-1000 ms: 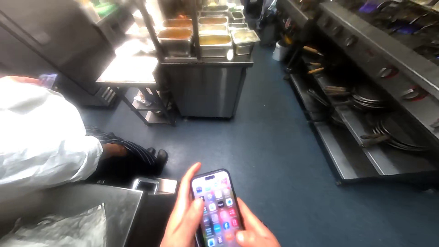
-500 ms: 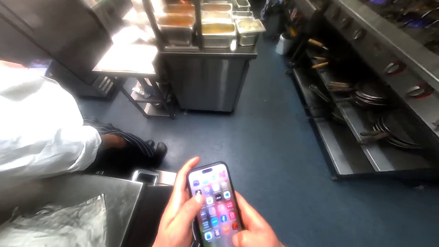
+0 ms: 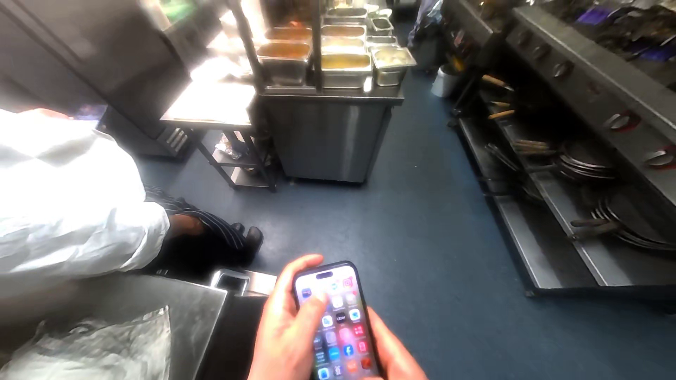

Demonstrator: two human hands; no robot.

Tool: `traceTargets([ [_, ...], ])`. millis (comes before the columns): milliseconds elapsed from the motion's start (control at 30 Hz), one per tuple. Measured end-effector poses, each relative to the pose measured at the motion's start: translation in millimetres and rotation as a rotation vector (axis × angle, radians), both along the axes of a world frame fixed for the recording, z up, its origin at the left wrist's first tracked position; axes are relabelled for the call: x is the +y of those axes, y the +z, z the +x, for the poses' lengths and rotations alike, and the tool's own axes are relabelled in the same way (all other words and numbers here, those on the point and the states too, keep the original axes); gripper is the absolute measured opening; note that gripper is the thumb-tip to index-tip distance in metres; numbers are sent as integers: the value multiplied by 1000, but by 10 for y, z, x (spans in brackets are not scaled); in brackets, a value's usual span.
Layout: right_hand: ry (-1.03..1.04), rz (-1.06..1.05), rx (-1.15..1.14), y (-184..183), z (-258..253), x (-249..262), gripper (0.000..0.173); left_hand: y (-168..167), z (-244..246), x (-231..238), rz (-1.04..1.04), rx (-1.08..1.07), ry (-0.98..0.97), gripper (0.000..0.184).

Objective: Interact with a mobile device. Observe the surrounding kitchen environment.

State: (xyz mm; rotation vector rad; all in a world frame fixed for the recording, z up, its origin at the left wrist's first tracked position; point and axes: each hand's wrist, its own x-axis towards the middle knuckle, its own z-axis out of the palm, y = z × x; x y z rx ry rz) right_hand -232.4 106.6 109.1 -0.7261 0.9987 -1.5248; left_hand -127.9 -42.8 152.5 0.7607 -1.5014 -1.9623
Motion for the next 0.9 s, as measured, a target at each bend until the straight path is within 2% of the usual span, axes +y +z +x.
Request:
traceTargets([
  [100, -17, -8, 23, -13, 4, 14, 67, 8, -24, 17, -9, -45, 27, 41],
  [267, -33, -52, -15, -59, -17, 32, 68, -112, 37, -70, 77, 111, -106, 59],
  [333, -25, -48, -47, -46, -30, 29, 69, -137, 63, -104, 84, 114, -118, 59],
  [500, -12, -26, -88, 2, -79, 31, 70, -116, 52, -111, -13, -21, 234, 35],
  [600, -6, -39, -97, 12, -92, 40, 69, -113, 58, -76, -23, -55, 313, 26],
  [667, -4, -36, -97, 27, -94, 47, 69, -115, 72, -51, 46, -8, 243, 32],
  [800, -1, -41, -97, 40, -101, 58, 70, -158, 121, -3, 184, 238, -149, 50],
  [900, -3, -20, -72, 77, -112, 66, 70, -107, 91, 73, 193, 256, -197, 54],
])
